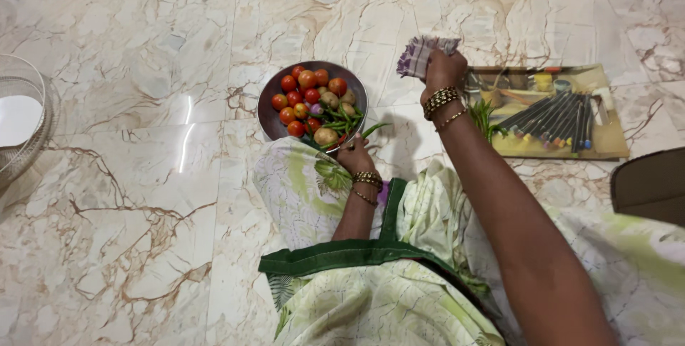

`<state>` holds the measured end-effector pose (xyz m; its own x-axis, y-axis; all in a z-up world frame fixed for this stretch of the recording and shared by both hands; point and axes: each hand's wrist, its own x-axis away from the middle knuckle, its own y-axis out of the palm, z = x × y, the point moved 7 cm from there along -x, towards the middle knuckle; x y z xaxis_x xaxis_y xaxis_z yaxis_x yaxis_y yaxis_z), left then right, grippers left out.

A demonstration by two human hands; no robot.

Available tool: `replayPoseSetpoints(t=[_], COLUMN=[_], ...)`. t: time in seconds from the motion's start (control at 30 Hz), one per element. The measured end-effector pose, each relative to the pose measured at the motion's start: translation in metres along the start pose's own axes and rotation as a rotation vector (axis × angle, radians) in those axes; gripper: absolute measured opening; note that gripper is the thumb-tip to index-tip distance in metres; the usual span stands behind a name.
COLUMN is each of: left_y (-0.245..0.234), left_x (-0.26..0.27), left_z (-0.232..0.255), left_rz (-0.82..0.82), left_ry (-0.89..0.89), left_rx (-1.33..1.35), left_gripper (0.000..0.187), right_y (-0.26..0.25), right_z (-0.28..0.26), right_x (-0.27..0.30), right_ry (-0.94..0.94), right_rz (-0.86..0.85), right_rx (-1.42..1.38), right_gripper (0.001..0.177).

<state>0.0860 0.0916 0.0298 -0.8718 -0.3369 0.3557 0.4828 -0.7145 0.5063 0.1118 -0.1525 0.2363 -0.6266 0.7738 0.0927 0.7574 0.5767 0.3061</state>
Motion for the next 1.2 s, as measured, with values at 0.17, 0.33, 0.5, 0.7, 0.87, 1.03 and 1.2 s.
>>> replayPoseSetpoints(t=[0.17,0.33,0.5,0.7,0.87,1.03,1.2], left_y=[-0.003,-0.011,-0.004,0.02,0.069,0.162,0.206], left_x=[-0.008,-0.006,0.001,0.034,0.054,0.076,0.073], left_z=[-0.019,-0.03,-0.034,-0.04,-0.051,-0.047,-0.088], left_rz=[0.026,0.063,-0.044,-0.247,-0.325,-0.618,-0.871], left_ry=[0.041,0.043,-0.029,-0.064,0.07,0.162,0.146], left_rx=[0.026,-0.009,0.029,-0.248,-0.641,-1.115,-1.231], left_gripper=[0.016,0.013,0.011,0.004,0.014,0.012,0.011], right_y=[0.007,-0.006,0.014,0.007,-0.06,-0.131,-0.172], right_z=[-0.056,-0.074,-0.055,-0.007,0.015,0.015,0.036], right_x=[-0.032,-0.075,-0.048,0.072,0.119,0.086,0.056], right_ry=[-0.194,-0.193,-0.326,-0.812,-1.144,-1.151,-1.087], right_rz=[-0.136,-0.081,-0.326,-0.967,-0.96,-0.59,-0.371], right_rx=[0.121,0.414,0.9,1.13,1.067,0.96,0.99], right_gripper=[0.012,0.011,0.015,0.017,0.047,0.059,0.062])
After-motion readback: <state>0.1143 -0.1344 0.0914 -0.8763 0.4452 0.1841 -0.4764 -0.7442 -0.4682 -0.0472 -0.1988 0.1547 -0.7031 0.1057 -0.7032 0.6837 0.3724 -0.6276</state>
